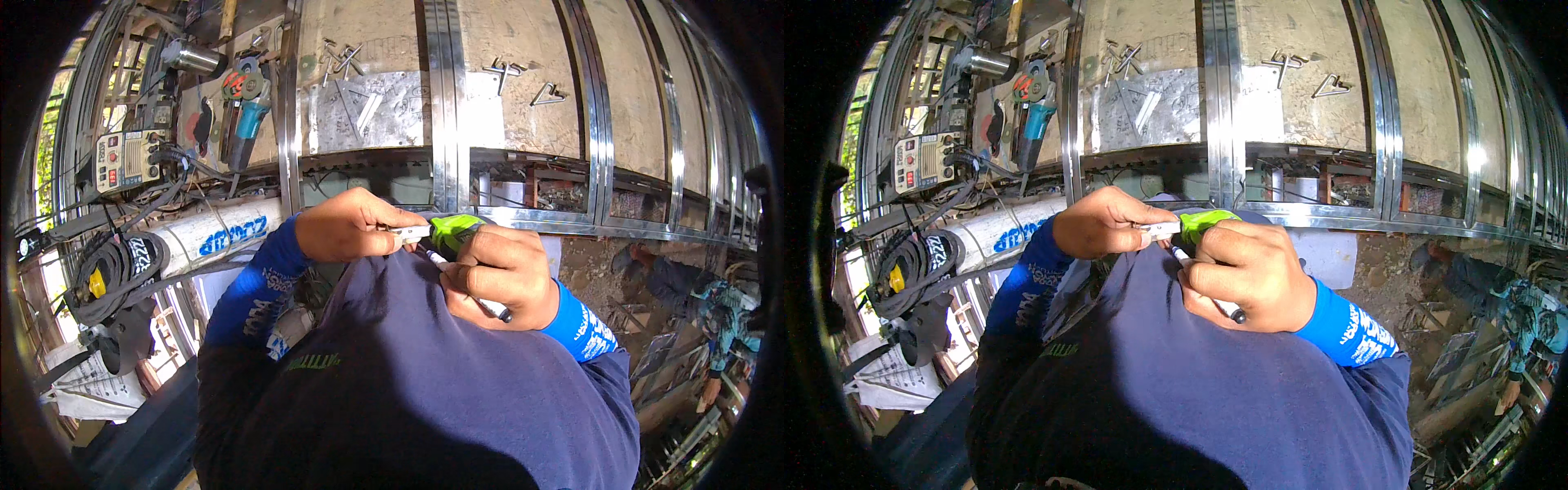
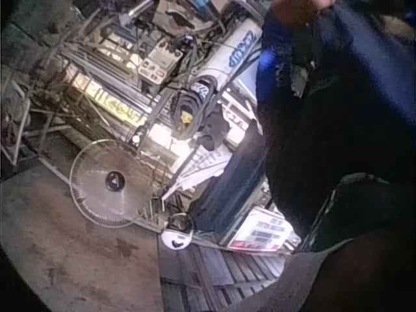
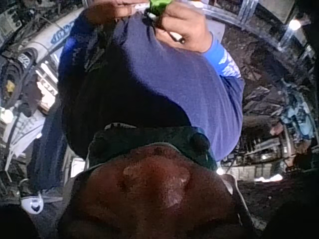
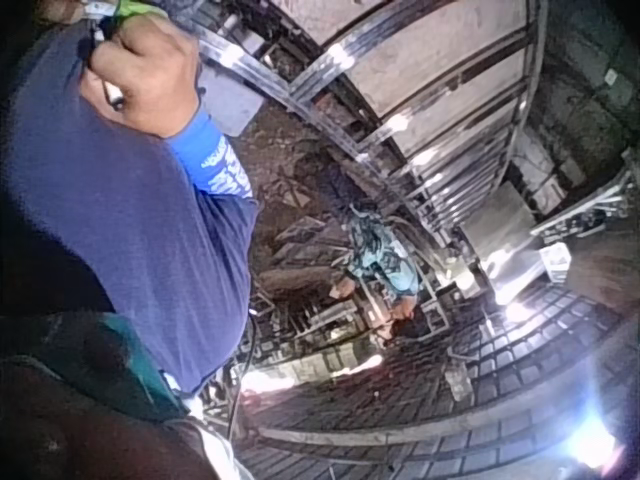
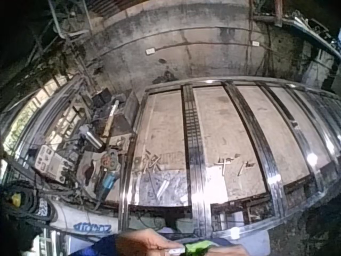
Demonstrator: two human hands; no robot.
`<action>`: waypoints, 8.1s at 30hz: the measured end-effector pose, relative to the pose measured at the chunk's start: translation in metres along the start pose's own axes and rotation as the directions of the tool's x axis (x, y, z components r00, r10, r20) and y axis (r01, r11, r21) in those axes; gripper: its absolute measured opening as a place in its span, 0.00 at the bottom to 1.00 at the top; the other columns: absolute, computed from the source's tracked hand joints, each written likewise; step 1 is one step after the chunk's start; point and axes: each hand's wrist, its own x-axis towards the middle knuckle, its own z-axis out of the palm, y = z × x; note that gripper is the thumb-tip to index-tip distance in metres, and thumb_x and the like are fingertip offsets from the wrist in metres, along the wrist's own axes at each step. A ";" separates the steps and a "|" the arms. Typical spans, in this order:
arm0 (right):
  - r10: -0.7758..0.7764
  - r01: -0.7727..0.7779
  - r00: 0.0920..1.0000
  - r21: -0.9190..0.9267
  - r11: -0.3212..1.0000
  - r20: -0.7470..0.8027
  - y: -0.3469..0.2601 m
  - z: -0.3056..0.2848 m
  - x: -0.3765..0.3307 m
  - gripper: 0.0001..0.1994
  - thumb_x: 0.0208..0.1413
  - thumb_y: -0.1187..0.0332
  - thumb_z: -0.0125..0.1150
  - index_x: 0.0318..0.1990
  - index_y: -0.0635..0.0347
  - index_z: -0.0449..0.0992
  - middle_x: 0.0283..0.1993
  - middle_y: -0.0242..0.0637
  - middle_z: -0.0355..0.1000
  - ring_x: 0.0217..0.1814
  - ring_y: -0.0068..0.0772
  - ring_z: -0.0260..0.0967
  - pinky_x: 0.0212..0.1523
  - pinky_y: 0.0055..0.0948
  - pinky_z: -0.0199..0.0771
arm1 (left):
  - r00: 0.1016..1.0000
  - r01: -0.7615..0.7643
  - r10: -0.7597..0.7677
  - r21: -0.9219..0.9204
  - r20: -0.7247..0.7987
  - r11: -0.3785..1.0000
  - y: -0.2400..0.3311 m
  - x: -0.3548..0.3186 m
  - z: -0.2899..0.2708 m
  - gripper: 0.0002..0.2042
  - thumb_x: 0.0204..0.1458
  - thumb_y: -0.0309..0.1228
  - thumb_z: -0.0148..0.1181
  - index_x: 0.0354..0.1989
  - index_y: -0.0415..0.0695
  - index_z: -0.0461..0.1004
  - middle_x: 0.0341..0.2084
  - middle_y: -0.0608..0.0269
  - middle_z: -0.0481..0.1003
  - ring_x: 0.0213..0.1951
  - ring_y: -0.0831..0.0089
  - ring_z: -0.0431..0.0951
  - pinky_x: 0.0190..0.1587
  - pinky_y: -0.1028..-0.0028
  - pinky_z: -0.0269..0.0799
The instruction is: The person measures and marks a metal frame using a tape measure, a speed square, and a marker. They repeatedly measure distances, align the square, and draw lines on the metal surface to prepare for cutting or assembly.
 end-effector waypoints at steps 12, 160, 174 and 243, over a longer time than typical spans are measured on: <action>-0.017 0.020 0.998 -0.052 0.998 0.061 0.005 -0.003 0.003 0.10 0.40 0.75 0.71 0.23 0.56 0.72 0.25 0.34 0.62 0.23 0.38 0.66 0.23 0.37 0.68 | 1.000 0.002 -0.002 0.046 0.008 0.999 0.004 0.002 -0.005 0.22 0.56 0.26 0.55 0.60 0.33 0.74 0.44 0.52 0.83 0.49 0.70 0.81 0.55 0.72 0.72; 0.672 -0.590 0.710 -0.698 0.406 -0.210 0.320 0.207 0.134 0.15 0.57 0.71 0.59 0.50 0.69 0.73 0.55 0.55 0.67 0.59 0.55 0.67 0.57 0.44 0.76 | 0.222 -0.895 -0.226 -0.290 -0.949 0.340 -0.134 -0.023 0.040 0.19 0.67 0.34 0.54 0.65 0.47 0.67 0.48 0.60 0.76 0.40 0.71 0.74 0.40 0.71 0.71; 0.611 -0.618 0.777 -0.002 0.786 -0.153 0.261 0.127 0.115 0.12 0.51 0.64 0.71 0.35 0.65 0.81 0.32 0.43 0.78 0.32 0.31 0.75 0.38 0.31 0.75 | 0.258 -0.904 -0.054 -0.261 -0.965 0.337 -0.113 -0.020 0.023 0.19 0.67 0.31 0.55 0.65 0.44 0.67 0.49 0.60 0.74 0.40 0.74 0.70 0.41 0.73 0.67; 0.646 -0.259 0.707 0.746 0.614 -0.286 0.014 0.021 0.050 0.16 0.62 0.76 0.66 0.57 0.70 0.78 0.46 0.35 0.80 0.42 0.15 0.72 0.40 0.16 0.71 | 0.506 -0.657 0.176 -0.245 -0.845 0.713 0.058 0.037 0.042 0.12 0.55 0.20 0.66 0.49 0.33 0.79 0.40 0.61 0.81 0.42 0.76 0.79 0.49 0.74 0.74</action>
